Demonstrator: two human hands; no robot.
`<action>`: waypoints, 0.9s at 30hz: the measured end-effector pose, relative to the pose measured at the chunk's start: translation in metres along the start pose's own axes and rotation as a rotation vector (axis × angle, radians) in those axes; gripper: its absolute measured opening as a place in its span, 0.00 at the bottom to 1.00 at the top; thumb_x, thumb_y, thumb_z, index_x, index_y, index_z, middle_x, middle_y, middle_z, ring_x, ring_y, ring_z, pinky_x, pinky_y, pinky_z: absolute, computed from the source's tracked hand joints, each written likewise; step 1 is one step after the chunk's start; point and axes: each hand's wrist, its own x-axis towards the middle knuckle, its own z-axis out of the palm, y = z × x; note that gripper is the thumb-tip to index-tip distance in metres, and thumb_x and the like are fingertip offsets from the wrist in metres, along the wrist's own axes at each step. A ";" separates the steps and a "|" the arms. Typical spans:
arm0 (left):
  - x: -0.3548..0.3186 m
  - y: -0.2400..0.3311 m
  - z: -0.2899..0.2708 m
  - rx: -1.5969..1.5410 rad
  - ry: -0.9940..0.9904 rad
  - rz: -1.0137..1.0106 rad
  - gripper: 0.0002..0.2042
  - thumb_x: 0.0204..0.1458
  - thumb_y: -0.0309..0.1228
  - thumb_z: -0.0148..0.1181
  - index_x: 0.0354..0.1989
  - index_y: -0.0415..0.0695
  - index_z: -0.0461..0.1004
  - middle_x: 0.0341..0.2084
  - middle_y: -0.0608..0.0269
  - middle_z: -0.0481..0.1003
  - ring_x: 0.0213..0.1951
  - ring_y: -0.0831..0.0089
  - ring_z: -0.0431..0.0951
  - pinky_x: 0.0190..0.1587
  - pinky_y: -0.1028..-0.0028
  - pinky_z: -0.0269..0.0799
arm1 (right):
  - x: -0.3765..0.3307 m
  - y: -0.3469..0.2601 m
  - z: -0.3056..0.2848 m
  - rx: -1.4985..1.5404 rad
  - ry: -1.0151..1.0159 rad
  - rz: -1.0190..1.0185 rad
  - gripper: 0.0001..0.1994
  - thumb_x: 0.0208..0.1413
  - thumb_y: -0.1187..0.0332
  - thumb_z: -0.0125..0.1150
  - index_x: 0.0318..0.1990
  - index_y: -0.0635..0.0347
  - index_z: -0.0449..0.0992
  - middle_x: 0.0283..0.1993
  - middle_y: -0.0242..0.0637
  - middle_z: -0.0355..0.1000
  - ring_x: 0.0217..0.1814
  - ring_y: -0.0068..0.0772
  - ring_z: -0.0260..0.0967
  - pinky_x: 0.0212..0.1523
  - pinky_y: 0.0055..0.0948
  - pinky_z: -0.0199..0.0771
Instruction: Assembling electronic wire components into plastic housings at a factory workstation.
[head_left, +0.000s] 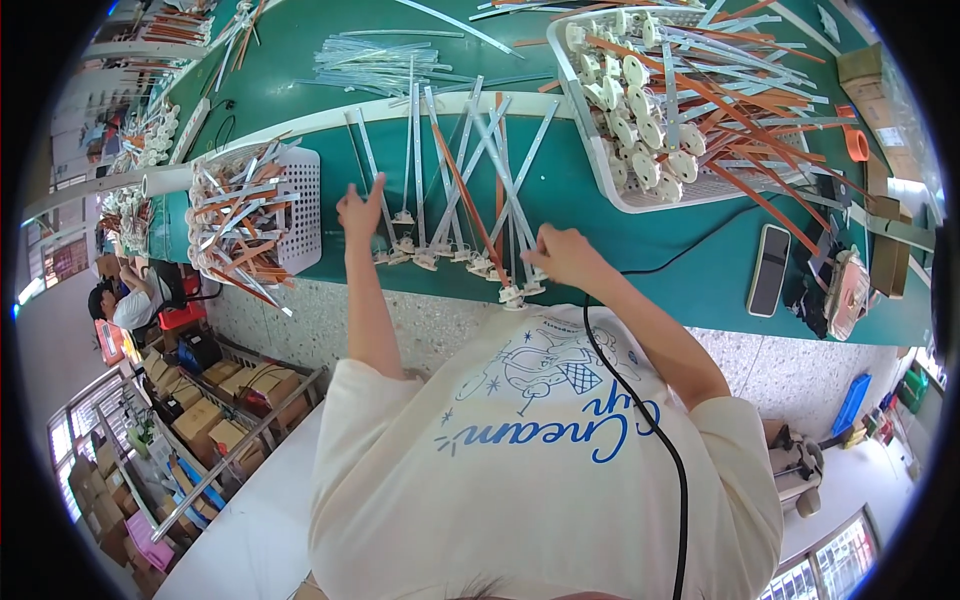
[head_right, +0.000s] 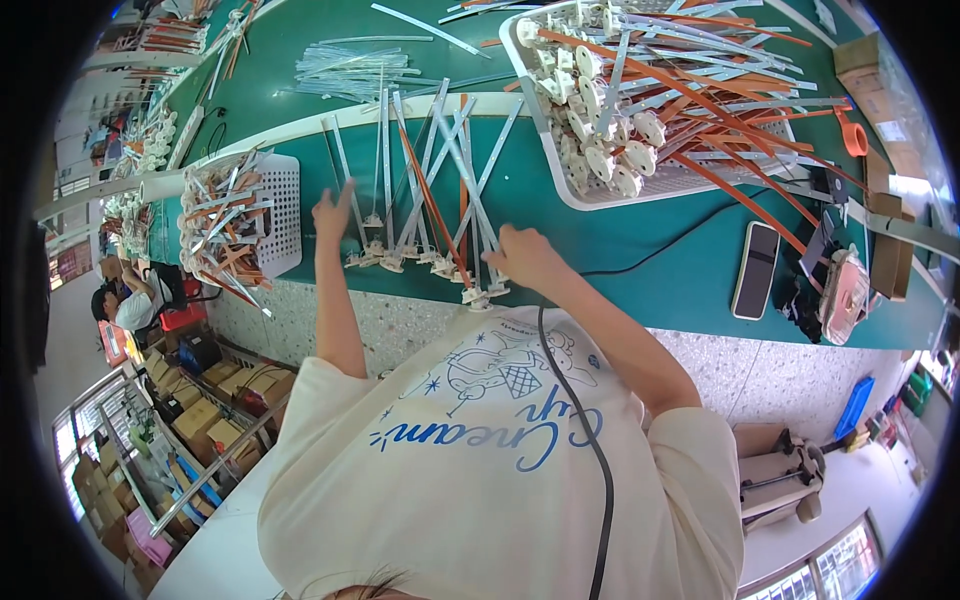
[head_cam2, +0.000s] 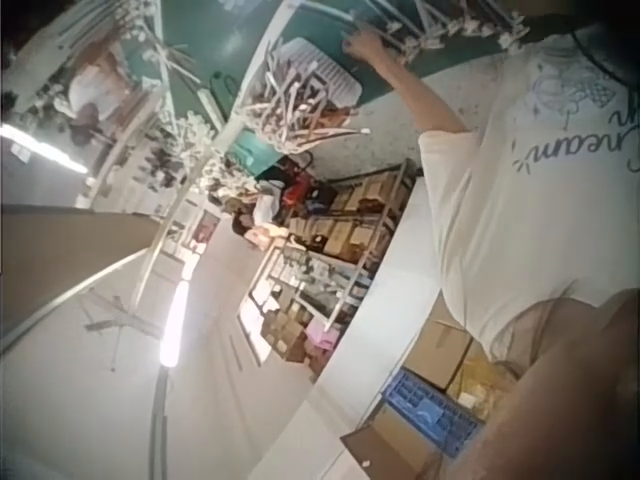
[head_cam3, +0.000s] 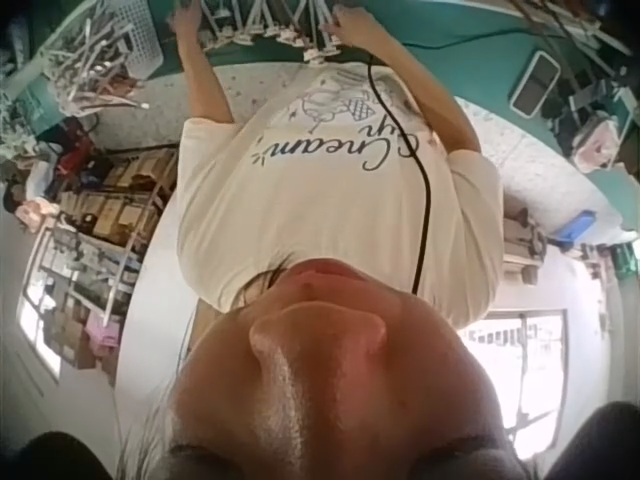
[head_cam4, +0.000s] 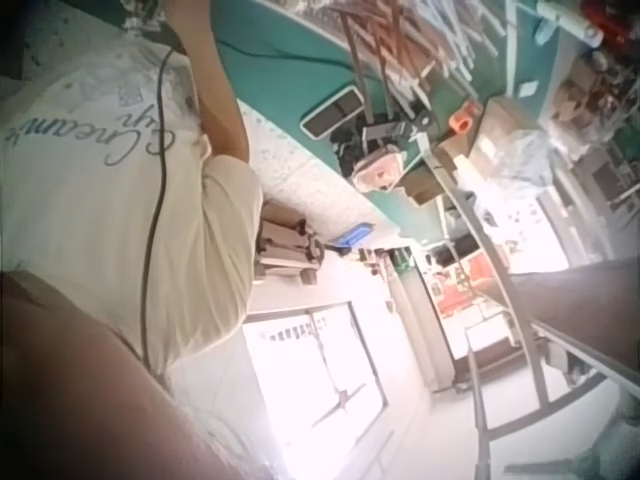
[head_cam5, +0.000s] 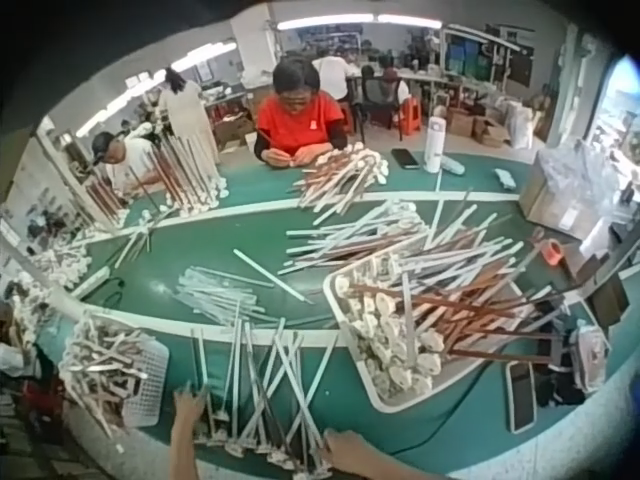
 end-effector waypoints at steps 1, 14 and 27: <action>0.005 -0.007 0.012 0.029 -0.092 -0.004 0.36 0.36 0.49 0.60 0.53 0.42 0.57 0.48 0.35 0.56 0.49 0.44 0.58 0.50 0.59 0.55 | 0.002 -0.002 0.003 0.002 0.001 -0.001 0.13 0.48 0.62 0.54 0.25 0.64 0.62 0.19 0.43 0.68 0.18 0.30 0.69 0.19 0.26 0.68; -0.078 0.017 0.000 -0.305 -0.331 0.524 0.22 0.40 0.27 0.57 0.47 0.49 0.65 0.52 0.43 0.53 0.52 0.49 0.58 0.51 0.64 0.57 | 0.026 0.008 -0.002 0.012 -0.089 0.138 0.17 0.48 0.57 0.54 0.27 0.67 0.64 0.18 0.40 0.68 0.16 0.30 0.68 0.20 0.26 0.69; -0.047 0.063 0.008 -0.373 -0.231 0.475 0.26 0.44 0.39 0.56 0.49 0.36 0.61 0.47 0.48 0.63 0.50 0.57 0.62 0.51 0.69 0.56 | 0.095 0.002 0.017 0.010 0.259 -0.143 0.17 0.44 0.59 0.54 0.31 0.67 0.61 0.25 0.54 0.67 0.30 0.56 0.66 0.29 0.44 0.65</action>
